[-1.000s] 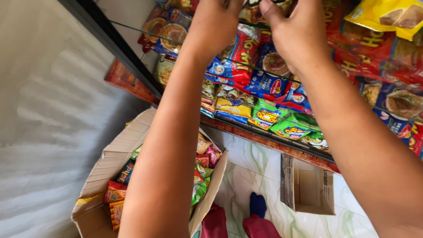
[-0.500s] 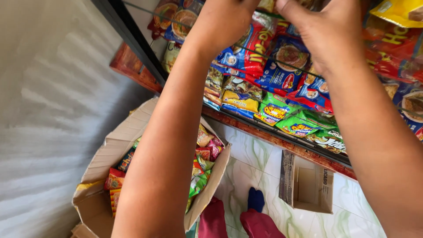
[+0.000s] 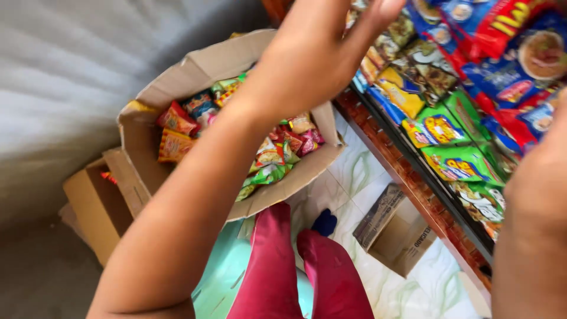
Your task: Moving various bags of snacks from a cardboard box onto a display shelf.
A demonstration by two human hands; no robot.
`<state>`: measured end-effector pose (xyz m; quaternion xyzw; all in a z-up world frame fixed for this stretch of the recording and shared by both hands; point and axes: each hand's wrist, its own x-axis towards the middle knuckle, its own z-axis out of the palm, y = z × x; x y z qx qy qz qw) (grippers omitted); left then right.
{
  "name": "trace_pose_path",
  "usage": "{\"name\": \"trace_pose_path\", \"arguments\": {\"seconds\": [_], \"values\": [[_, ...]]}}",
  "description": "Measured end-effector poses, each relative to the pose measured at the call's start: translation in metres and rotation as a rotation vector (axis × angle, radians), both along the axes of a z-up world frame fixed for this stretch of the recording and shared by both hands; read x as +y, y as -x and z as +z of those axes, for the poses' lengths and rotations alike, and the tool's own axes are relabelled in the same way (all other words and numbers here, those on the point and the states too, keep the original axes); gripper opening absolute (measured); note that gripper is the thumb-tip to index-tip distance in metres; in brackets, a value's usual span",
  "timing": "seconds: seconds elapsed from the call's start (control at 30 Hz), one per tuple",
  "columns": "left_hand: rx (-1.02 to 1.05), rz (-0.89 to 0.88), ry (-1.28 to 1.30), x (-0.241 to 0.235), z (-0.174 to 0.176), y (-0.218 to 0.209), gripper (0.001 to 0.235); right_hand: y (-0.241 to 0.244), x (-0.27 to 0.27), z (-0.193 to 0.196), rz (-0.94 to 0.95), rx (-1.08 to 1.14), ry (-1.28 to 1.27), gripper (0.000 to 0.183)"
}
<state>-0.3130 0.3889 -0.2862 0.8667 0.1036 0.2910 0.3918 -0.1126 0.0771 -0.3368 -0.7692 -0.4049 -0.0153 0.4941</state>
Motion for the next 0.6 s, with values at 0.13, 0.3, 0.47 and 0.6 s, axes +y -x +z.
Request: {"name": "trace_pose_path", "arguments": {"seconds": [0.13,0.3,0.47,0.6], "values": [[-0.133,0.070,0.110,0.002,-0.049,0.073,0.046,0.087,0.088,-0.001,0.078,-0.175,-0.048,0.023],[0.037,0.189,0.501,0.021,-0.136,0.128,0.059,0.141,0.175,-0.057,0.292,0.201,-0.086,0.040],[0.021,0.312,0.828,0.070,-0.231,0.178,0.063,0.174,0.248,-0.150,0.363,0.346,0.046,0.040],[0.202,0.493,1.054,0.106,-0.309,0.195,0.070,0.181,0.301,-0.247,0.339,0.520,0.230,0.039]]}}
